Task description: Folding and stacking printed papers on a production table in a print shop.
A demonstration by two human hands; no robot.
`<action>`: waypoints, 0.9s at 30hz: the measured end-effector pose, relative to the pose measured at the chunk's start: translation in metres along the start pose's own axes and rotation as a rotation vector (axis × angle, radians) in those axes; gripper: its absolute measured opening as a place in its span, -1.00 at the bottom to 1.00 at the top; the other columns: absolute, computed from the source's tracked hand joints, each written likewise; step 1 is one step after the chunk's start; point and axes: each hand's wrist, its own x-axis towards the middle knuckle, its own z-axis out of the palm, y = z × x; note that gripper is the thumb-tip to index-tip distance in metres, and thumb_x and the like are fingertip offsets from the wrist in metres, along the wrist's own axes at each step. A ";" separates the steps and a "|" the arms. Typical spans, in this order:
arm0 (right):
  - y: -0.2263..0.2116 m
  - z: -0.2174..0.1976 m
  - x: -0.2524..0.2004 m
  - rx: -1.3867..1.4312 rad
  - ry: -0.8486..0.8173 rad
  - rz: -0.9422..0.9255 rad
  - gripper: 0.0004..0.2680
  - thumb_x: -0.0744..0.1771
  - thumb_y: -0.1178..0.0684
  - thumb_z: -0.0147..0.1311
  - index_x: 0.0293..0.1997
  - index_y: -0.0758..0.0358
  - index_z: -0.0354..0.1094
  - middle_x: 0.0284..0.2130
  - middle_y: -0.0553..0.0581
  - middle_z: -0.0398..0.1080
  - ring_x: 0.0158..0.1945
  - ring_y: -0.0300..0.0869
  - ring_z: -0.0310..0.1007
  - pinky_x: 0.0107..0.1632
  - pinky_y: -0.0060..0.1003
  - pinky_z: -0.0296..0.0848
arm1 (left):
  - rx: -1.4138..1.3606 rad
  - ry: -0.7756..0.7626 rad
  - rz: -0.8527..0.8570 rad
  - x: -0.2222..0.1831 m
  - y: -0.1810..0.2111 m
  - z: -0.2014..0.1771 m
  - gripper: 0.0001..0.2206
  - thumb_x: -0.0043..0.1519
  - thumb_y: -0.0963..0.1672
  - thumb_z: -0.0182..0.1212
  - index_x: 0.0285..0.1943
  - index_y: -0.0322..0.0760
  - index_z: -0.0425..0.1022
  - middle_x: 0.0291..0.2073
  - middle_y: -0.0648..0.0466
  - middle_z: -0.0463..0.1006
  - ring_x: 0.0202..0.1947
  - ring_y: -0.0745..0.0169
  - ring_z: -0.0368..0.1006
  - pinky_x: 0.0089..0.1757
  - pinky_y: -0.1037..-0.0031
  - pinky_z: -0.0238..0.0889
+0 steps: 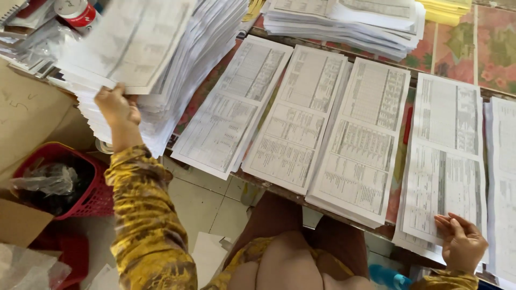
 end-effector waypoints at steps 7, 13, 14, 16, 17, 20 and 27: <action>-0.001 0.003 -0.003 -0.042 0.012 -0.040 -0.91 0.55 0.29 -0.07 0.11 0.48 0.37 -0.12 0.35 0.49 -0.10 -0.04 0.61 0.16 -0.34 0.70 | 0.348 0.024 -0.012 -0.004 0.002 0.004 -0.70 0.43 -0.27 -0.04 -0.33 -0.13 0.03 -0.62 0.21 -0.09 -0.70 0.36 -0.23 -0.60 0.32 -0.41; 0.007 0.002 0.000 -0.023 0.018 -0.064 -0.92 0.55 0.30 -0.07 0.11 0.45 0.37 -0.13 0.31 0.50 -0.12 -0.06 0.62 0.14 -0.37 0.72 | 0.405 0.046 -0.085 -0.003 0.016 0.009 -0.70 0.31 -0.30 0.00 -0.44 -0.12 0.10 -0.21 0.07 0.32 -0.70 0.45 -0.18 -0.64 0.44 -0.39; 0.007 0.001 -0.001 -0.023 0.017 -0.077 -0.92 0.55 0.32 -0.06 0.12 0.46 0.37 -0.13 0.31 0.50 -0.12 -0.06 0.62 0.13 -0.38 0.72 | 0.387 0.056 -0.126 -0.005 0.018 0.011 -0.73 0.36 -0.29 0.05 -0.38 -0.14 0.20 -0.63 0.25 0.00 -0.68 0.45 -0.15 -0.61 0.45 -0.38; 0.010 0.000 0.000 -0.026 0.002 -0.100 -0.92 0.56 0.32 -0.07 0.12 0.47 0.37 -0.13 0.33 0.49 -0.12 -0.04 0.61 0.13 -0.33 0.71 | 0.359 0.054 -0.119 0.017 0.007 0.006 -0.62 0.38 -0.27 0.14 -0.40 -0.09 0.04 -0.59 0.25 -0.08 -0.68 0.44 -0.18 -0.59 0.40 -0.42; 0.012 -0.001 0.000 -0.032 -0.015 -0.124 -0.92 0.57 0.32 -0.08 0.12 0.49 0.37 -0.13 0.34 0.49 -0.12 -0.02 0.60 0.13 -0.28 0.70 | 0.330 0.053 -0.113 0.029 0.001 0.003 -0.47 0.41 -0.25 0.24 -0.43 -0.03 -0.12 -0.56 0.26 -0.17 -0.68 0.42 -0.20 -0.57 0.35 -0.46; -0.003 0.006 -0.006 -0.059 0.009 -0.082 -0.91 0.56 0.32 -0.10 0.11 0.52 0.35 -0.17 0.38 0.48 -0.13 0.03 0.59 0.12 -0.22 0.68 | 0.517 0.038 -0.114 -0.028 0.027 0.003 -0.64 0.48 -0.15 0.14 -0.42 -0.04 0.17 -0.57 0.25 -0.20 -0.64 0.39 -0.34 -0.56 0.35 -0.42; 0.052 0.004 0.026 0.064 0.119 -0.030 -0.93 0.46 0.18 0.06 0.03 0.30 0.39 -0.23 0.24 0.52 -0.19 -0.12 0.60 -0.01 -0.34 0.66 | 0.136 0.047 0.021 -0.090 -0.064 -0.022 -0.89 0.26 -0.14 0.20 -0.06 -0.05 0.46 -0.39 0.09 0.65 -0.48 0.32 0.66 -0.48 0.68 0.50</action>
